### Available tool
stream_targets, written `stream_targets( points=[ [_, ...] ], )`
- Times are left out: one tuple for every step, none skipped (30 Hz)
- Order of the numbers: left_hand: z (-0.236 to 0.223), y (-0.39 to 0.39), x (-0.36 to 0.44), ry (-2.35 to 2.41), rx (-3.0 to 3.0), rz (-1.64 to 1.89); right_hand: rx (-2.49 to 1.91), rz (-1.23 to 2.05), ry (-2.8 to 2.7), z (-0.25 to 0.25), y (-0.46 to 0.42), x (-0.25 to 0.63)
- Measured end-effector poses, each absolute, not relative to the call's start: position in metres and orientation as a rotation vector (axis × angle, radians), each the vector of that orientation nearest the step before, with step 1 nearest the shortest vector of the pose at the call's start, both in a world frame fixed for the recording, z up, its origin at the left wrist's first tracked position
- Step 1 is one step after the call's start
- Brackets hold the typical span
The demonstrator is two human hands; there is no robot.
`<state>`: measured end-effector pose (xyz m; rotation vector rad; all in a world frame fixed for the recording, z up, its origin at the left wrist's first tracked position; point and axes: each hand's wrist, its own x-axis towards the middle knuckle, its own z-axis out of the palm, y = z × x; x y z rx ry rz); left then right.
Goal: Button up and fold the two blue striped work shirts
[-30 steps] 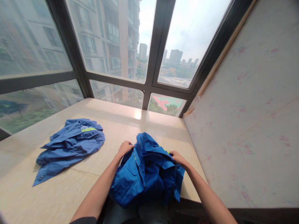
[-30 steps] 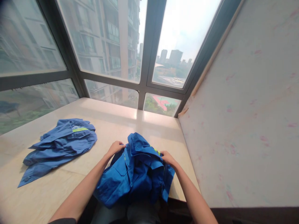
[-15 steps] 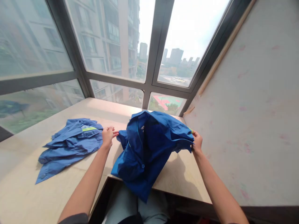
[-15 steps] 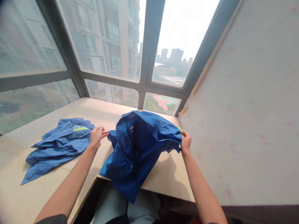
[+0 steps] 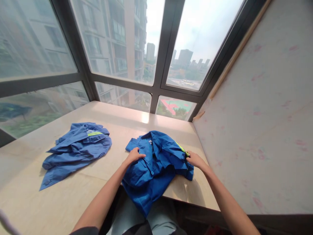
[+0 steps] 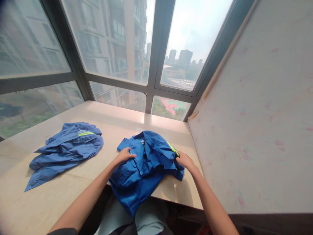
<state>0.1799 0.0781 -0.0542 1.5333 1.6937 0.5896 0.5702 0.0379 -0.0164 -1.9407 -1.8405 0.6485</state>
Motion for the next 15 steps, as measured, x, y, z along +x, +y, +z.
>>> stream_targets(
  points=[
    [-0.054, 0.079, 0.182, 1.685, 1.544, 0.600, -1.927, 0.563, -1.865, -0.011, 0.035, 0.568],
    [-0.053, 0.080, 0.185, 1.674, 1.560, 0.612, -1.894, 0.461, -1.891, -0.006, 0.033, 0.564],
    [-0.051, 0.079, 0.187, 1.656, 1.583, 0.627, -1.839, 0.360, -1.923, 0.000, 0.030, 0.559],
    [-0.048, 0.078, 0.189, 1.633, 1.612, 0.646, -1.765, 0.276, -1.967, 0.006, 0.028, 0.551],
    [-0.044, 0.077, 0.192, 1.604, 1.645, 0.669, -1.682, 0.233, -2.024, 0.011, 0.026, 0.543],
    [-0.040, 0.075, 0.194, 1.576, 1.678, 0.692, -1.597, 0.243, -2.098, 0.015, 0.025, 0.533],
    [-0.035, 0.072, 0.198, 1.553, 1.709, 0.716, -1.519, 0.286, -2.193, 0.017, 0.024, 0.523],
    [-0.031, 0.069, 0.201, 1.529, 1.745, 0.754, -1.459, 0.345, -2.308, 0.016, 0.023, 0.513],
    [-0.026, 0.065, 0.204, 1.499, 1.786, 0.817, -1.428, 0.407, -2.436, 0.014, 0.022, 0.504],
    [-0.022, 0.062, 0.207, 1.460, 1.827, 0.899, -1.433, 0.460, -2.565, 0.009, 0.023, 0.496],
    [-0.018, 0.058, 0.209, 1.419, 1.861, 0.983, -1.472, 0.490, -2.681, 0.003, 0.023, 0.489],
    [-0.014, 0.055, 0.210, 1.388, 1.879, 1.058, -1.529, 0.488, -2.769, -0.004, 0.024, 0.485],
    [-0.011, 0.052, 0.210, 1.382, 1.880, 1.113, -1.579, 0.451, -2.820, -0.011, 0.025, 0.482],
    [-0.008, 0.049, 0.208, 1.411, 1.862, 1.145, -1.608, 0.388, -2.830, -0.016, 0.026, 0.482],
    [-0.006, 0.048, 0.205, 1.472, 1.827, 1.155, -1.615, 0.323, -2.801, -0.021, 0.027, 0.484]
  ],
)
